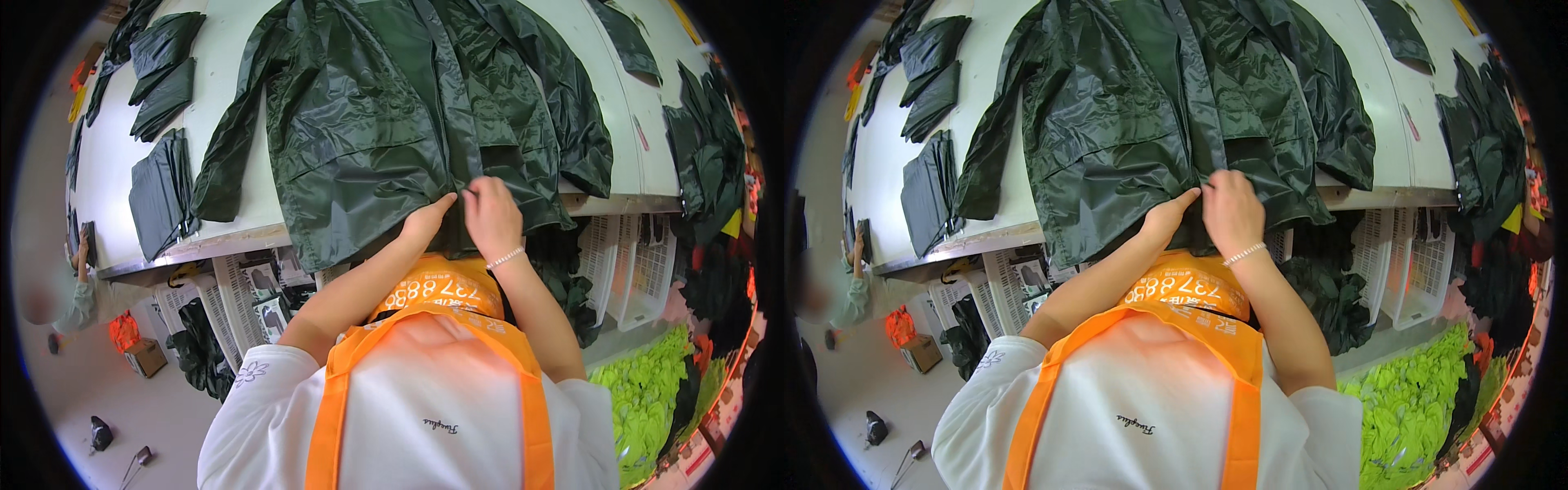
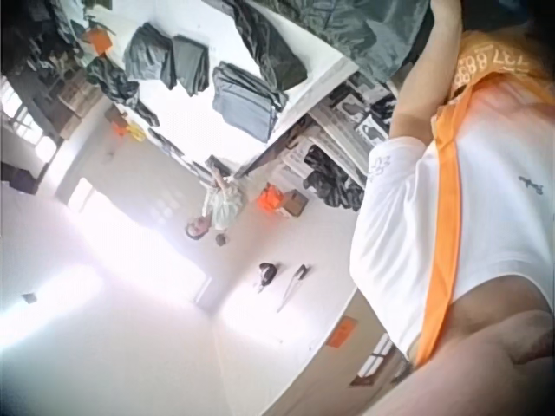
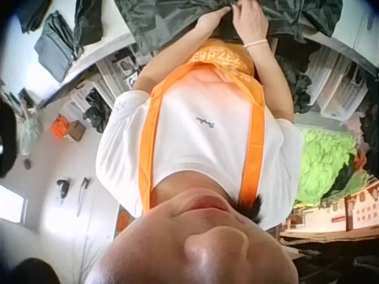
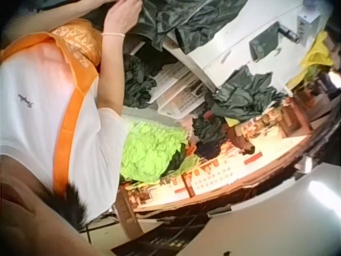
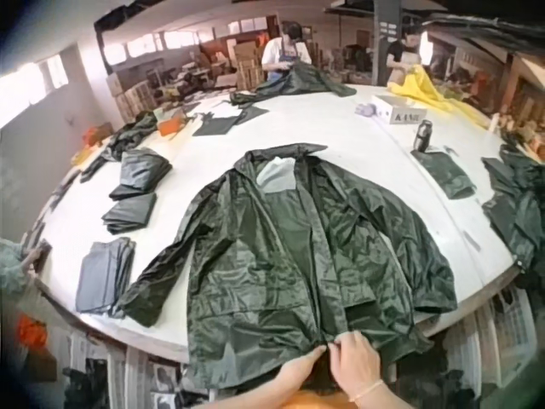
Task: The person folds a dark green jacket on a white table, aligns edges, folds sleeves inward, and stacks the folded jacket with others. The person then picks up another jacket, unfolds it, and begins folding it again.
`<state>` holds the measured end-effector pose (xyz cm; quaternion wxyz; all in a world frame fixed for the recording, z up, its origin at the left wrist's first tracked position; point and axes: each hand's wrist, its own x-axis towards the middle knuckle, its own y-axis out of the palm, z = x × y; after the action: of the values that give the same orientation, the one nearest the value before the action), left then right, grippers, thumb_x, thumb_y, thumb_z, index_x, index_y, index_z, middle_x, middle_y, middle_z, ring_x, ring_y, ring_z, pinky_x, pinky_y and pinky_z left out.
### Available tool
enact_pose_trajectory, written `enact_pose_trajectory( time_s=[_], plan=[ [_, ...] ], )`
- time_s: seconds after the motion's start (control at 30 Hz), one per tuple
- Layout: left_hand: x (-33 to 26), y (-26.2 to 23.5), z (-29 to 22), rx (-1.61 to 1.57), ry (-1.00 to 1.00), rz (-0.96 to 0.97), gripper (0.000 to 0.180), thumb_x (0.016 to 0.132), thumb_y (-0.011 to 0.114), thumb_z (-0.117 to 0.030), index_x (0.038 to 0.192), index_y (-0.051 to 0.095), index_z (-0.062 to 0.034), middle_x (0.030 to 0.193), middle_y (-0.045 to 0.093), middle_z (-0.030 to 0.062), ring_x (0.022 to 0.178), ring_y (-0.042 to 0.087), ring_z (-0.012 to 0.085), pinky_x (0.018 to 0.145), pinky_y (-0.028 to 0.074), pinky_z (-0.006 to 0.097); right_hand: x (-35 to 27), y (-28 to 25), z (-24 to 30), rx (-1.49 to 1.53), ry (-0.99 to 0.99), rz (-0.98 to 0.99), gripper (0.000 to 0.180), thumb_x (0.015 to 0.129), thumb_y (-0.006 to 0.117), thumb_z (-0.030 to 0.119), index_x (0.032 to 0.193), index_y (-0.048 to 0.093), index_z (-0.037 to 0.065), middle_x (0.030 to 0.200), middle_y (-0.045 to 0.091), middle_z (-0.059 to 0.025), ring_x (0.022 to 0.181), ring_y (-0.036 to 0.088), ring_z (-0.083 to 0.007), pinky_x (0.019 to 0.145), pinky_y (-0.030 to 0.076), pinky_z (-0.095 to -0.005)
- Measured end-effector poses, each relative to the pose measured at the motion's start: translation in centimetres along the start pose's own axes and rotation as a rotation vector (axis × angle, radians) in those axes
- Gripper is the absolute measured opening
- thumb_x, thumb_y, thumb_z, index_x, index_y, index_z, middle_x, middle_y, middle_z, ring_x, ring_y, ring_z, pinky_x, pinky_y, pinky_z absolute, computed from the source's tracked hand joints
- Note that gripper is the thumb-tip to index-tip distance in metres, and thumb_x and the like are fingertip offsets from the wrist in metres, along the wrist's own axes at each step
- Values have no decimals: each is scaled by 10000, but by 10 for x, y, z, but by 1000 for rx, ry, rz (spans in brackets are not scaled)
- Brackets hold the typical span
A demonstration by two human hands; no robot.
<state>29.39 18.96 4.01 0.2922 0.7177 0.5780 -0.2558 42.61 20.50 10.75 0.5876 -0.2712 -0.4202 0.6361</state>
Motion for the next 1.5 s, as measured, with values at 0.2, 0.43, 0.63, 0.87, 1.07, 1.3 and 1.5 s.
enact_pose_trajectory(
  time_s=[0.2,0.43,0.63,0.87,1.07,1.3,1.5],
  plan=[
    [-3,3,1,-273,-1,-57,374,906,561,-267,1167,582,1,1158,599,69,1076,536,148,975,359,256,27,53,-16,234,245,110,240,819,662,222,872,590,-1,704,619,-133,614,598,-311,602,482,-370],
    [4,-7,-1,-542,-10,-94,376,865,625,-352,1070,633,-37,1054,623,47,1011,533,120,914,373,261,15,37,-19,1074,904,420,191,850,654,155,802,613,-25,724,633,-75,585,616,-136,553,534,-237],
    [0,-8,-19,-439,-22,-209,476,844,634,-372,1088,591,35,1160,568,138,1061,492,189,947,349,308,6,42,-16,1061,1002,542,161,849,628,123,806,609,-32,745,639,-107,586,626,-159,558,546,-258],
    [10,-13,-13,-499,-28,-200,361,842,645,-302,1017,626,13,1056,625,111,986,550,190,911,379,309,-15,35,-8,1174,1048,469,110,875,574,89,837,539,-8,899,653,-182,817,670,-256,723,557,-326],
    [-6,-27,17,-747,48,-92,186,863,642,-192,963,646,-35,980,625,47,919,555,155,863,415,289,-28,46,-10,1470,1125,250,107,861,630,109,850,561,28,913,664,-139,837,667,-212,746,548,-293],
    [-18,-19,17,-739,5,-205,233,826,699,-211,998,661,-59,1071,613,49,1011,537,157,958,340,303,-32,50,8,1455,1117,209,127,829,685,133,847,597,43,834,659,-75,752,647,-149,652,516,-233],
    [-24,-9,10,-728,103,-281,260,804,728,-220,964,654,-30,1053,620,57,1005,545,152,914,383,294,-36,54,11,1456,1127,121,119,825,685,119,872,615,36,828,654,-55,730,630,-135,641,503,-227]
  ],
)
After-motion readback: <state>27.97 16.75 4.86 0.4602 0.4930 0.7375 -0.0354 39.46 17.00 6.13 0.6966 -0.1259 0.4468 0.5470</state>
